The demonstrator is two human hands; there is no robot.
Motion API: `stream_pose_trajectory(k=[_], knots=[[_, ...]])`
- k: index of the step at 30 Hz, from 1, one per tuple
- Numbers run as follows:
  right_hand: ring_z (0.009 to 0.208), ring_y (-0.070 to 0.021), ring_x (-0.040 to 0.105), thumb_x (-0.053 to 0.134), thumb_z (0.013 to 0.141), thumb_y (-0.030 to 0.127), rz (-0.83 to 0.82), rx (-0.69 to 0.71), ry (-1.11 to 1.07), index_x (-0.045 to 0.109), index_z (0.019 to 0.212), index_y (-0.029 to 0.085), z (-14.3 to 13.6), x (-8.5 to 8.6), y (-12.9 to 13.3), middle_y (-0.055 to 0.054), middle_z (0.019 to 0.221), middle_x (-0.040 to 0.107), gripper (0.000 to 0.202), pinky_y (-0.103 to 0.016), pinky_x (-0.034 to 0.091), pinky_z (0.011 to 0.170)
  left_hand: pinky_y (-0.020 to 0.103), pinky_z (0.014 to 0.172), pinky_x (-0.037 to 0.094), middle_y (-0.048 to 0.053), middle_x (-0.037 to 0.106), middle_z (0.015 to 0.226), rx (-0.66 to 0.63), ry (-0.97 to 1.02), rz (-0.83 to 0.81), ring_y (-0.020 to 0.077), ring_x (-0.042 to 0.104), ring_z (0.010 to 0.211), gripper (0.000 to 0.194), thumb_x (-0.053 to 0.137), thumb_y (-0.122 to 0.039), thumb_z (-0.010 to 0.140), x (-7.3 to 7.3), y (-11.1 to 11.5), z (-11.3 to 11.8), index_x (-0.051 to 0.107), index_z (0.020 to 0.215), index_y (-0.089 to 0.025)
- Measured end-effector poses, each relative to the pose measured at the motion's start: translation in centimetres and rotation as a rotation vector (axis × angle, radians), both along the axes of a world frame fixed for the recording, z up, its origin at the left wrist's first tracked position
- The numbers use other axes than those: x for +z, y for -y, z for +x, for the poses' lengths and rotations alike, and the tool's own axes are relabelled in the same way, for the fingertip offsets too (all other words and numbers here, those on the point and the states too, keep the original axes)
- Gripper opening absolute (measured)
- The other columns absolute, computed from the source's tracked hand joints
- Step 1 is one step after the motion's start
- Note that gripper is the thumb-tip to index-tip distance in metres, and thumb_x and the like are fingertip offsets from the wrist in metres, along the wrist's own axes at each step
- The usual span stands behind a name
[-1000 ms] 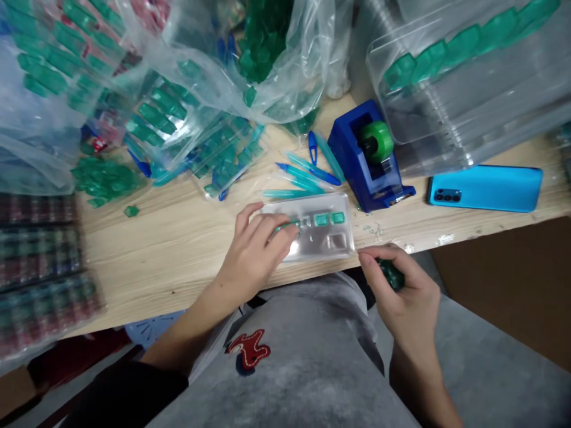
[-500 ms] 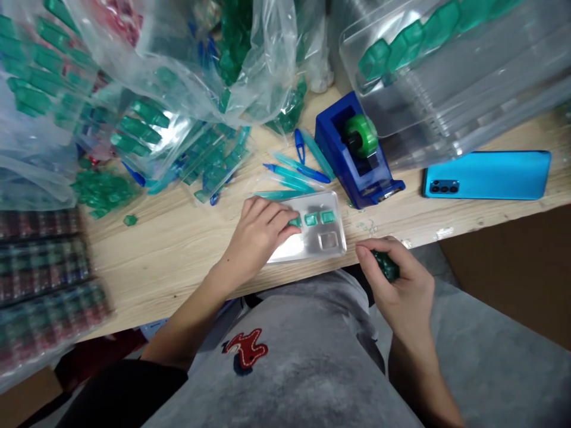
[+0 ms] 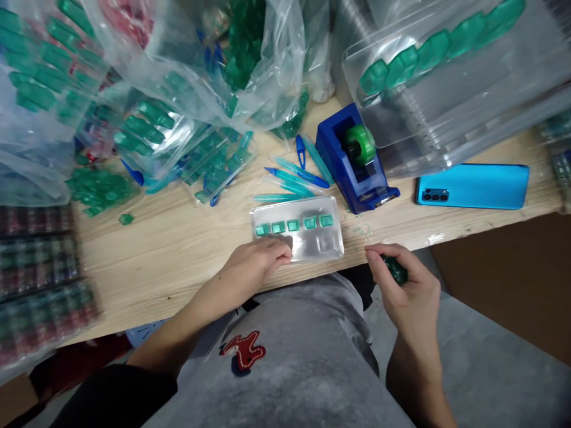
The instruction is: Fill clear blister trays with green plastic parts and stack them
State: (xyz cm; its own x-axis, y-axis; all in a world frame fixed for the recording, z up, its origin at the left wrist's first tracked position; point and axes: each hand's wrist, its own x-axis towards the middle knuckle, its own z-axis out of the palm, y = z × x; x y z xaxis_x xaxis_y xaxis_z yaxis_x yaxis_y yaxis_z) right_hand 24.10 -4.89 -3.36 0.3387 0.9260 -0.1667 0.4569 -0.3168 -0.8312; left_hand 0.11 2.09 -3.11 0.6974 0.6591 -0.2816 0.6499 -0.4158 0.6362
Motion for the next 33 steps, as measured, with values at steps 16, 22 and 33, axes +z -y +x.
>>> stream_pose_trajectory(k=[16, 22, 33], knots=[[0.074, -0.013, 0.065, 0.061, 0.087, 0.031, -0.355, 0.596, -0.483, 0.066, 0.08, 0.021, -3.2, 0.1, 1.4, 0.002, 0.078, 0.07, 0.013, -0.025, 0.048, 0.069, 0.026, 0.068, 0.044, 0.003, 0.064, 0.085, -0.125, -0.009, -0.1, 0.0171, 0.06, 0.08, 0.021, 0.042, -0.018, 0.096, 0.4, -0.9, -0.1, 0.059, 0.084, -0.017], [0.079, -0.0142, 0.063, 0.06, 0.087, 0.036, -0.444, 0.637, -0.507, 0.067, 0.084, 0.022, -4.0, -0.4, 1.8, 0.002, 0.082, 0.069, 0.015, -0.026, 0.046, 0.074, 0.027, 0.061, 0.043, 0.003, 0.059, 0.075, -0.157, -0.028, 0.202, 0.0171, 0.057, 0.068, 0.024, 0.037, -0.013, 0.093, -0.3, 0.4, 0.4, 0.053, 0.076, -0.017], [0.047, -0.0081, 0.04, 0.065, 0.077, 0.057, -0.307, 0.131, -0.807, 0.066, 0.117, 0.02, -6.4, 0.9, 0.4, 0.005, 0.058, 0.048, 0.055, -0.022, 0.034, 0.045, 0.027, 0.058, 0.046, 0.0, 0.061, 0.067, -0.072, 0.242, 0.627, 0.0138, 0.053, 0.061, 0.017, 0.045, -0.008, 0.092, 4.2, 2.1, 0.5, 0.055, 0.082, -0.017]])
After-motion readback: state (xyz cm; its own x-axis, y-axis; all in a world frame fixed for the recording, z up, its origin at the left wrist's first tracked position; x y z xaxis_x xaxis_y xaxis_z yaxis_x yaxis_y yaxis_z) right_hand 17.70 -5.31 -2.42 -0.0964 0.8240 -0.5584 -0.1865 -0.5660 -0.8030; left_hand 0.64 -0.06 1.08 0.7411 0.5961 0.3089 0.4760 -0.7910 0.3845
